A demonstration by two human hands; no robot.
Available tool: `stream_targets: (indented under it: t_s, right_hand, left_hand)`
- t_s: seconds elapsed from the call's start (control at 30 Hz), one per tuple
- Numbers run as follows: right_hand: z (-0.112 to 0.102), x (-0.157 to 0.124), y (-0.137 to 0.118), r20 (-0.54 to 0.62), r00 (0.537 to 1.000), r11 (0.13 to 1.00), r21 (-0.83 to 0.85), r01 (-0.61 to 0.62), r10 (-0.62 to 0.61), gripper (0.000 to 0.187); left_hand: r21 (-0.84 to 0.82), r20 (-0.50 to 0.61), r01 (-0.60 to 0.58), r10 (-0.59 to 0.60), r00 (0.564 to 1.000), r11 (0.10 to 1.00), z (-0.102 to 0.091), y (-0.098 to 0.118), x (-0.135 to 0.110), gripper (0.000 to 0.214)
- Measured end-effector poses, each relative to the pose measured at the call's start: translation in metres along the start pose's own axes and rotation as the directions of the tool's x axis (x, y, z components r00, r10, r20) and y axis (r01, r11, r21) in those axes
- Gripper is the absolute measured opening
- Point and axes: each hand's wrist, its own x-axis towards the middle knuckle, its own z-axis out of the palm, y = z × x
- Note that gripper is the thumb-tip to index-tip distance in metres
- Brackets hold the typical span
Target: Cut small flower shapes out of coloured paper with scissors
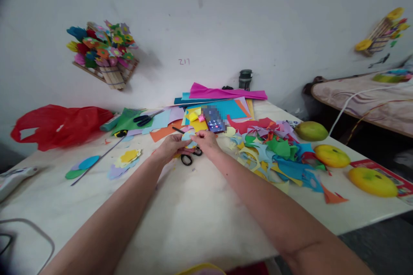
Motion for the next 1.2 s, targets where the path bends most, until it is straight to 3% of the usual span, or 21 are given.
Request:
stream_targets:
  t_s: [0.43,0.73,0.9,1.0,1.07,1.13,1.2]
  right_hand:
    - [0.002,-0.002,-0.006,-0.03,1.0,0.995,0.101,0.006,-0.003,0.031]
    - [0.002,-0.002,0.0,-0.059,0.998,0.995,0.1,0.017,-0.011,0.033]
    - [0.002,0.0,0.001,-0.029,0.998,0.999,-0.007,0.049,-0.049,0.035]
    - [0.002,-0.002,-0.005,0.033,0.996,0.98,-0.177,0.086,-0.082,0.028]
    - [0.002,-0.007,-0.013,0.076,0.991,0.9,-0.415,0.131,-0.109,0.024]
    - [0.004,-0.014,-0.023,0.187,0.978,0.717,-0.669,0.195,-0.092,0.026]
    - [0.007,-0.022,-0.033,0.316,0.948,0.523,-0.803,0.286,-0.033,0.032]
  left_hand:
    - [-0.019,0.012,-0.137,0.138,0.99,0.99,-0.005,-0.003,0.001,0.038]
    - [-0.008,-0.036,-0.182,0.182,0.983,0.983,0.005,-0.004,-0.001,0.043]
    - [0.029,-0.069,-0.22,0.221,0.973,0.975,-0.001,0.0,0.0,0.043]
    - [0.033,-0.147,-0.251,0.253,0.956,0.967,-0.011,0.005,0.002,0.044]
    - [0.009,-0.222,-0.297,0.292,0.93,0.955,-0.017,0.008,0.003,0.044]
    - [-0.024,-0.285,-0.328,0.308,0.908,0.944,-0.021,0.009,0.004,0.045]
    - [-0.053,-0.331,-0.349,0.313,0.89,0.936,-0.023,0.01,0.003,0.045]
